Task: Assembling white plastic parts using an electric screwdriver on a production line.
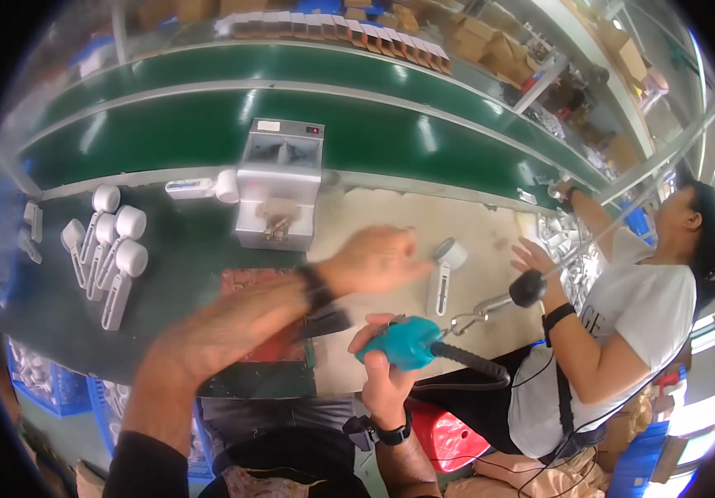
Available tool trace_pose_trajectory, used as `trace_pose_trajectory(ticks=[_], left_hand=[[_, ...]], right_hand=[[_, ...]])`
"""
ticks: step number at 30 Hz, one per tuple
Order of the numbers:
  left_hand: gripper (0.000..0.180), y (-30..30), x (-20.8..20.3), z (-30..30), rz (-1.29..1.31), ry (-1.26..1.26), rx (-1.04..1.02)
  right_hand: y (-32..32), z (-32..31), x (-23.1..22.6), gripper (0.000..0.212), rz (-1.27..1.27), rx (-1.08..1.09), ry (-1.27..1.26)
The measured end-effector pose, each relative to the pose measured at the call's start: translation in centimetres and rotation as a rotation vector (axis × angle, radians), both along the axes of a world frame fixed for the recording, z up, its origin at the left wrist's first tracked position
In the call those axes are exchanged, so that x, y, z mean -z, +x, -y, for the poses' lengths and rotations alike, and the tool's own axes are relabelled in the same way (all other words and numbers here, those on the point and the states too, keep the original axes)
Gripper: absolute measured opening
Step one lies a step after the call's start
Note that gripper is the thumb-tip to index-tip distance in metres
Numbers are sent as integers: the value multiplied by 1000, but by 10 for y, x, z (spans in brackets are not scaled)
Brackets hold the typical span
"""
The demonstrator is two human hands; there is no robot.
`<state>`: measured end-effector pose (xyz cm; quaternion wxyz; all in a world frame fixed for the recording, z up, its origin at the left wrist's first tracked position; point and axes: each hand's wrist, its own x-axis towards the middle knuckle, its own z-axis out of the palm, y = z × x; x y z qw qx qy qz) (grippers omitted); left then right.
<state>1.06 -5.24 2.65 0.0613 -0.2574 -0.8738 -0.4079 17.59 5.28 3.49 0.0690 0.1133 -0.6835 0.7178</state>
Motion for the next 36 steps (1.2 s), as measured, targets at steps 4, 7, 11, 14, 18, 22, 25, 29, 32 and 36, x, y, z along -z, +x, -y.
trace_pose_trajectory(ticks=[4, 7, 11, 14, 18, 22, 25, 29, 32, 36], left_hand=[[67, -12, 18, -73, 88, -251, 24], [61, -21, 41, -91, 260, -259, -14], [30, -8, 49, -77, -35, -46, -254], [30, 8, 48, -28, -113, 121, -74], [29, 59, 30, 47, -164, 186, -87], [26, 103, 13, 122, 35, 86, -114], [22, 113, 16, 163, 67, -46, -58], [25, 121, 37, 173, -133, -51, -129], [30, 123, 43, 178, -250, -18, -41], [36, 126, 51, 178, -353, 2, -50]], right_hand=[[14, -6, 12, 55, -30, 41, -127], [17, -9, 20, 55, -82, 42, -98], [19, -11, 10, 69, -87, 194, 71], [3, -14, 23, 72, -62, 198, 77], [-11, -12, 24, 67, -53, 205, 38], [-14, 9, 1, 70, -4, 110, -55], [-26, 34, -21, 70, 4, -38, -185], [-71, 78, -41, 65, -114, -269, -411], [-107, 118, -47, 61, -177, -87, -233], [-137, 156, -45, 56, -190, -16, -16]])
